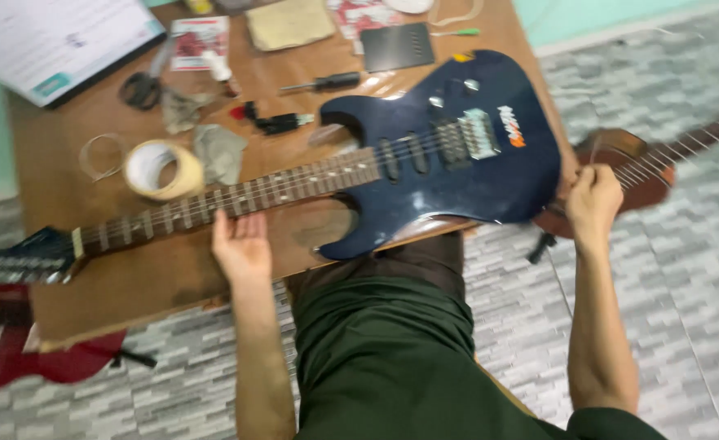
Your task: Restringing an electric guitar by threading a new string through the bridge and winding it around the tuning peg.
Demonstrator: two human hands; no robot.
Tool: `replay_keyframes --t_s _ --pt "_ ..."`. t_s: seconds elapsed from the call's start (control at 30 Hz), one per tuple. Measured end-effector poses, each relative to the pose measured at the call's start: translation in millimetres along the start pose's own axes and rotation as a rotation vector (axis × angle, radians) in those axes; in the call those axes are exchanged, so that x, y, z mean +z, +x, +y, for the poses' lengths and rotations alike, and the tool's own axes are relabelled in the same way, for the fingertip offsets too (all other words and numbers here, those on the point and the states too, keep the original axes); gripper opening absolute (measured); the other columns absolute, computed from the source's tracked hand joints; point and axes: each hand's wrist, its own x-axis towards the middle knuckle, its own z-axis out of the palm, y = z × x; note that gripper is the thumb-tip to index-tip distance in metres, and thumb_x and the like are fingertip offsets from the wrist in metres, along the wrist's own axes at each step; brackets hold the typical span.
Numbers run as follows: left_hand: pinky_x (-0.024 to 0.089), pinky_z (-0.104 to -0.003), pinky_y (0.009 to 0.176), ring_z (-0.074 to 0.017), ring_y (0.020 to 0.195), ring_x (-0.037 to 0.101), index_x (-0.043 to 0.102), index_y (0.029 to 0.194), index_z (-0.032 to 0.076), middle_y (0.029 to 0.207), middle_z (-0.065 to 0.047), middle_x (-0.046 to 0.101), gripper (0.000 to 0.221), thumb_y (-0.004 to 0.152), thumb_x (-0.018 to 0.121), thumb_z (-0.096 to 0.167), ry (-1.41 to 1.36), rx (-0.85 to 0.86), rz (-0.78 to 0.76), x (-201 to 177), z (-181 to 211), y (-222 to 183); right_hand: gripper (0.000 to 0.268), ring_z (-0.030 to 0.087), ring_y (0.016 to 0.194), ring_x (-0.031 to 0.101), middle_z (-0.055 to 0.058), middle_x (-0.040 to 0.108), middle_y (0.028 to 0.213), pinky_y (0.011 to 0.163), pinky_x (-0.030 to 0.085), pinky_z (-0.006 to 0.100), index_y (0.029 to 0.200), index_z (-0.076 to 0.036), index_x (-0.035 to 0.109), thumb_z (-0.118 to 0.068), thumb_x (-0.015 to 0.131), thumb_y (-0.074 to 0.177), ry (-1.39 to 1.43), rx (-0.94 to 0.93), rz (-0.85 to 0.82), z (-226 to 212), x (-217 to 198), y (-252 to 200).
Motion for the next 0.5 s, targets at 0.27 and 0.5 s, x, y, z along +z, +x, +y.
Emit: replay_keyframes --t_s 0.27,0.5 --pt "0.048 -0.059 0.102 -0.0469 0.13 0.057 0.068 0.101 0.002 0.128 -0.027 0.066 0.04 0.089 0.064 0.04 -0.588 -0.063 -0.547 22 -22 54 0.051 0.013 0.082 0.037 -0.001 0.037 0.081 0.062 0.033 0.046 0.091 0.005 0.061 -0.022 0.067 0.135 0.125 0.024 -0.043 59 83 22" --pt "0.045 -0.036 0.071 -0.0148 0.055 0.039 0.045 0.068 0.018 0.058 0.005 0.037 0.035 0.082 0.055 0.049 -0.545 -0.022 -0.448 45 -22 31 0.022 0.001 0.101 0.059 -0.015 0.065 0.108 0.089 0.05 0.026 0.111 -0.028 0.07 -0.046 0.063 0.122 0.384 0.289 -0.121 69 84 36"
